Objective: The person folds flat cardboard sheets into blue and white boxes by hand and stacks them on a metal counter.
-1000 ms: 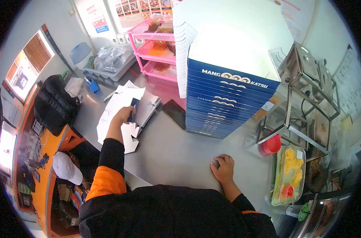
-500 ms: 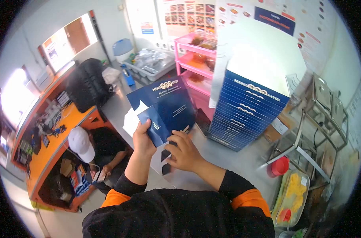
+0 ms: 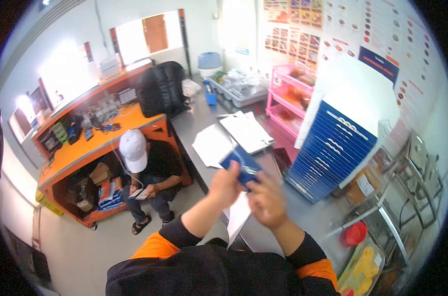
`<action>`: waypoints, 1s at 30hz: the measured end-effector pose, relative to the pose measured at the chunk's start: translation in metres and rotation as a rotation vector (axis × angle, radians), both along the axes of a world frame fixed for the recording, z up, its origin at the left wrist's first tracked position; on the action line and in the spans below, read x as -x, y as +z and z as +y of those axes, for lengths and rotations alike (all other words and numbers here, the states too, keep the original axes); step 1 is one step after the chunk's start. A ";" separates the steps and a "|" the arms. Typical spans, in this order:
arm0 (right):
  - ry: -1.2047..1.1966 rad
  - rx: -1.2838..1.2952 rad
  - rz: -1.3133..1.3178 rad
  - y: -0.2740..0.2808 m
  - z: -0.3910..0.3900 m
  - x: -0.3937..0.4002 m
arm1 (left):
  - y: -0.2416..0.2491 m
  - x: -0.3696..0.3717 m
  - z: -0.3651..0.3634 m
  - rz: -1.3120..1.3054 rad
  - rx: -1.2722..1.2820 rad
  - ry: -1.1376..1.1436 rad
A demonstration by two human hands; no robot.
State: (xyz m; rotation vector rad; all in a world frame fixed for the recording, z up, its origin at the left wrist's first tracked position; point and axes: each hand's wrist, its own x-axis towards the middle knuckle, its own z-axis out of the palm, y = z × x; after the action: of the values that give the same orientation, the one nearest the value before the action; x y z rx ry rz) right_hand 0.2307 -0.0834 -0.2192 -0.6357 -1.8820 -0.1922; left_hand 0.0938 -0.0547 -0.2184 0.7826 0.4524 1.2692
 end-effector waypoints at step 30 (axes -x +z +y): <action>1.160 0.895 0.812 0.071 0.044 -0.101 | -0.057 0.068 0.020 -0.363 -0.191 -0.754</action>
State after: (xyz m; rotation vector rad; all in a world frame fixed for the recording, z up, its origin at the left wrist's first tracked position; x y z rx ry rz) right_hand 0.3314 -0.0391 -0.1482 -0.0368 -1.1784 1.4834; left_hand 0.0256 -0.0348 -0.2753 0.7567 -0.2555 0.7162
